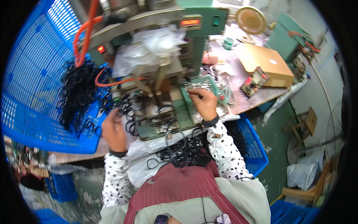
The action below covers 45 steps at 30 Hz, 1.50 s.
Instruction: The person assembles eyeglasses by inserting small metal components into black frames using a press machine. They repeatedly pick frames from a blue basket, place them in the machine, add components, and operate the press to secure the parts.
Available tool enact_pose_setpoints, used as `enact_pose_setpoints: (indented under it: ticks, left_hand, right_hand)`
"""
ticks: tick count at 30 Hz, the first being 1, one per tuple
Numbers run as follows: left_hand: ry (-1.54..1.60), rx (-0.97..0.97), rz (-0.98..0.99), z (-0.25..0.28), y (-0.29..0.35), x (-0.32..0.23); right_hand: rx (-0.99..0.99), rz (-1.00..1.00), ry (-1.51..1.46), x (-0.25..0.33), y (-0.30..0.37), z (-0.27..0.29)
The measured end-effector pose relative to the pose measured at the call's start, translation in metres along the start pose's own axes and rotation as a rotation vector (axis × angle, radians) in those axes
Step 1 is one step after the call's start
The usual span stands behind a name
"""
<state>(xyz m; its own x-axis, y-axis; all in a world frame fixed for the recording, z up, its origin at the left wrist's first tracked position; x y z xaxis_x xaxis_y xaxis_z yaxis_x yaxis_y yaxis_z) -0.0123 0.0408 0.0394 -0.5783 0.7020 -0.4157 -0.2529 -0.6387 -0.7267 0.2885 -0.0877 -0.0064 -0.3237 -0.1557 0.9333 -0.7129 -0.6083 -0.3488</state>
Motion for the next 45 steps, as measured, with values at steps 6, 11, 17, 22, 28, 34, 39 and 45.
enact_pose_setpoints:
  ticks: [6, 11, 17, 22, 28, 34, 39, 45]
  left_hand:
    - [0.057, 0.018, -0.662, -0.003, 0.008, -0.109]
    - [0.286, 0.156, -0.653, -0.017, 0.006, -0.121]
    - [0.364, 0.17, -0.734, -0.02, 0.021, -0.115]
    - [0.416, 0.16, -0.806, -0.007, 0.021, -0.121]
    - [0.505, 0.337, -0.872, -0.034, 0.014, -0.116]
    - [0.525, 0.339, -0.855, -0.036, 0.017, -0.107]
    - [0.545, 0.318, -0.839, -0.038, 0.018, -0.109]
    - [0.28, 0.201, -0.766, -0.02, 0.023, -0.107]
  right_hand:
    - [0.175, 0.053, -0.183, 0.072, 0.018, -0.037]
    - [0.195, -0.211, -0.45, 0.064, 0.025, -0.053]
    - [0.201, -0.201, -0.432, 0.069, 0.016, -0.067]
    - [0.146, -0.158, -0.49, 0.065, 0.015, -0.073]
    - [-0.148, 0.285, 0.418, 0.008, -0.017, -0.004]
    - [-0.041, 0.22, 0.71, -0.05, -0.015, 0.025]
    - [-0.015, 0.305, 0.764, -0.057, -0.01, 0.023]
    - [-0.139, 0.346, 0.506, -0.044, -0.012, 0.029]
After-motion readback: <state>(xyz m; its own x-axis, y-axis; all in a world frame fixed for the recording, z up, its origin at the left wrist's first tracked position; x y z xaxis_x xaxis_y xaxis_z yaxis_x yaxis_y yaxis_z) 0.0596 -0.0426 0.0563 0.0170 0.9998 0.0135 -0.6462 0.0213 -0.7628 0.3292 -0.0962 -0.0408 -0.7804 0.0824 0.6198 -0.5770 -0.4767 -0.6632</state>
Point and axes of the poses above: each hand's wrist, its own y-axis away from the middle knuckle, its own z-axis out of the back of the hand, x = y × z, the point moved 5 cm from there along -y, towards the middle knuckle, and after that the axes turned 12 degrees about -y, right-handed, at the moved point
